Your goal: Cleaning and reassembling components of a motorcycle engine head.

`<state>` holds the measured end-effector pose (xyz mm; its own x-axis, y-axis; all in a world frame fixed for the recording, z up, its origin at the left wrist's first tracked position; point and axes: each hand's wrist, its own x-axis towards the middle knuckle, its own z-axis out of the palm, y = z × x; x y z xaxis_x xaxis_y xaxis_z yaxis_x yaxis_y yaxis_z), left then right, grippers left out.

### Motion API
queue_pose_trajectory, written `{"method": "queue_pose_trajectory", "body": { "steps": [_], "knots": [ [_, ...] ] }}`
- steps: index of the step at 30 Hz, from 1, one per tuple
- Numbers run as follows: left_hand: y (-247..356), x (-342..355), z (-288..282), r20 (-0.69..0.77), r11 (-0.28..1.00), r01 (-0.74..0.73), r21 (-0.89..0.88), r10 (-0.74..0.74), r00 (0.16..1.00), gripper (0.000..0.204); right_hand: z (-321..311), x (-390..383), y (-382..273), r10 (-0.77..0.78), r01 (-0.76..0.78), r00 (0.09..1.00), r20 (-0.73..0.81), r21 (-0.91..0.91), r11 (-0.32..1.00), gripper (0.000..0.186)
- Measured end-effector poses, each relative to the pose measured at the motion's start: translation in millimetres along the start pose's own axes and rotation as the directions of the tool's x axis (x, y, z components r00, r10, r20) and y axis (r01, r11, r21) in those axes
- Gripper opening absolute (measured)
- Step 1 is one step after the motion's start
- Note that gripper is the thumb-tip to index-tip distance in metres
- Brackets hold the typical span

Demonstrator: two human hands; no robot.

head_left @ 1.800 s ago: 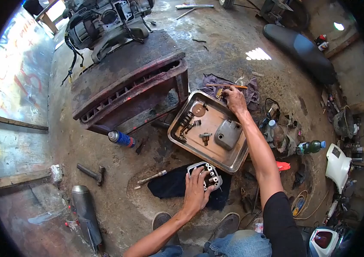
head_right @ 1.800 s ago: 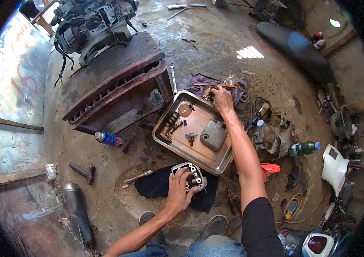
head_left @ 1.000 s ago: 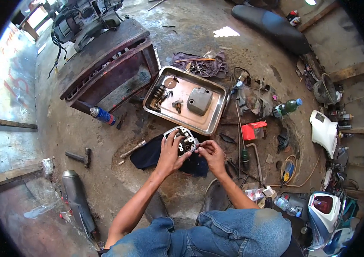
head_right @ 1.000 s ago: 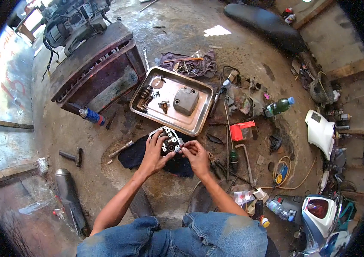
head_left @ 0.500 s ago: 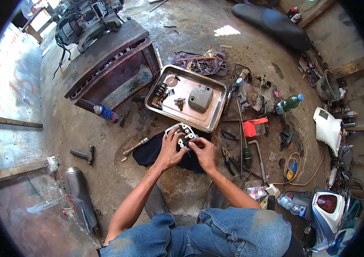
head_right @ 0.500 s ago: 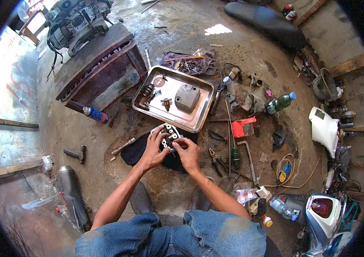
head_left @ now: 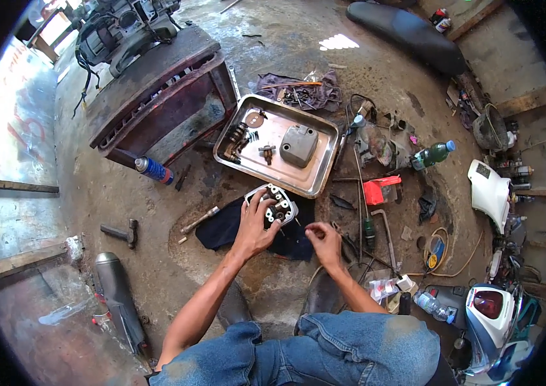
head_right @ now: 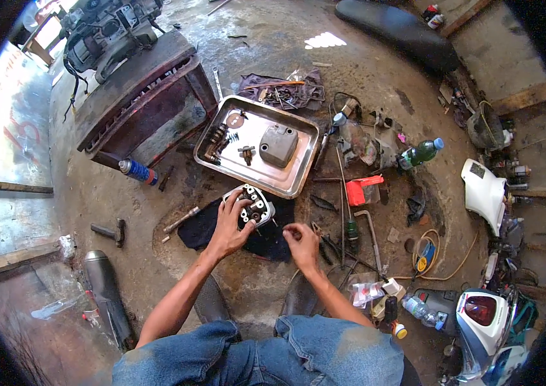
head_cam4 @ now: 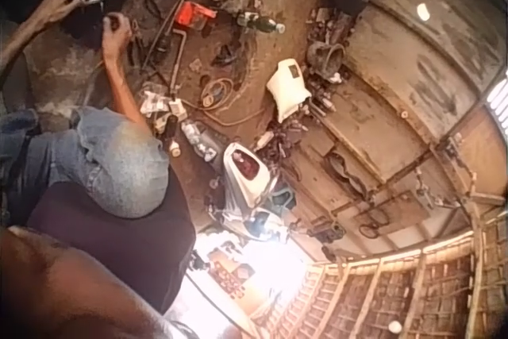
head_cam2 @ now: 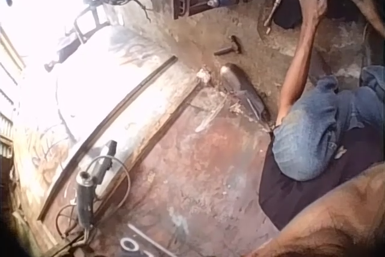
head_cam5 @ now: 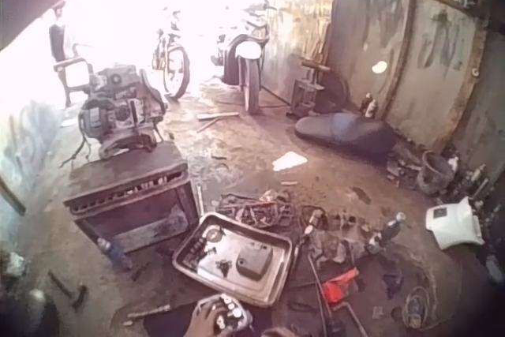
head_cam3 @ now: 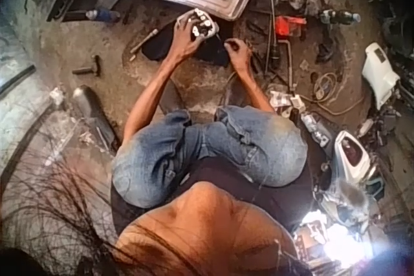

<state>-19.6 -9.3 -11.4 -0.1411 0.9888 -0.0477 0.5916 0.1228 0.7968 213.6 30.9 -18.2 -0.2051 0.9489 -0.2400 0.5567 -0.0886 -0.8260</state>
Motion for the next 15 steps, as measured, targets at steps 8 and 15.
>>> {"method": "queue_pose_trajectory", "body": {
  "steps": [8, 15],
  "knots": [
    [0, 0, 2, -0.013, 0.999, 0.014, 0.046, -0.013, 1.000, 0.052, 7, -27, 13, -0.110, 0.134, 0.981, 0.157, -0.156, 0.979, 0.023],
    [-4, -2, 0, 0.001, 0.999, -0.003, 0.045, 0.003, 1.000, 0.053, 14, -26, 11, -0.161, 0.194, 0.976, 0.149, -0.236, 0.952, 0.020]
  ]
}}
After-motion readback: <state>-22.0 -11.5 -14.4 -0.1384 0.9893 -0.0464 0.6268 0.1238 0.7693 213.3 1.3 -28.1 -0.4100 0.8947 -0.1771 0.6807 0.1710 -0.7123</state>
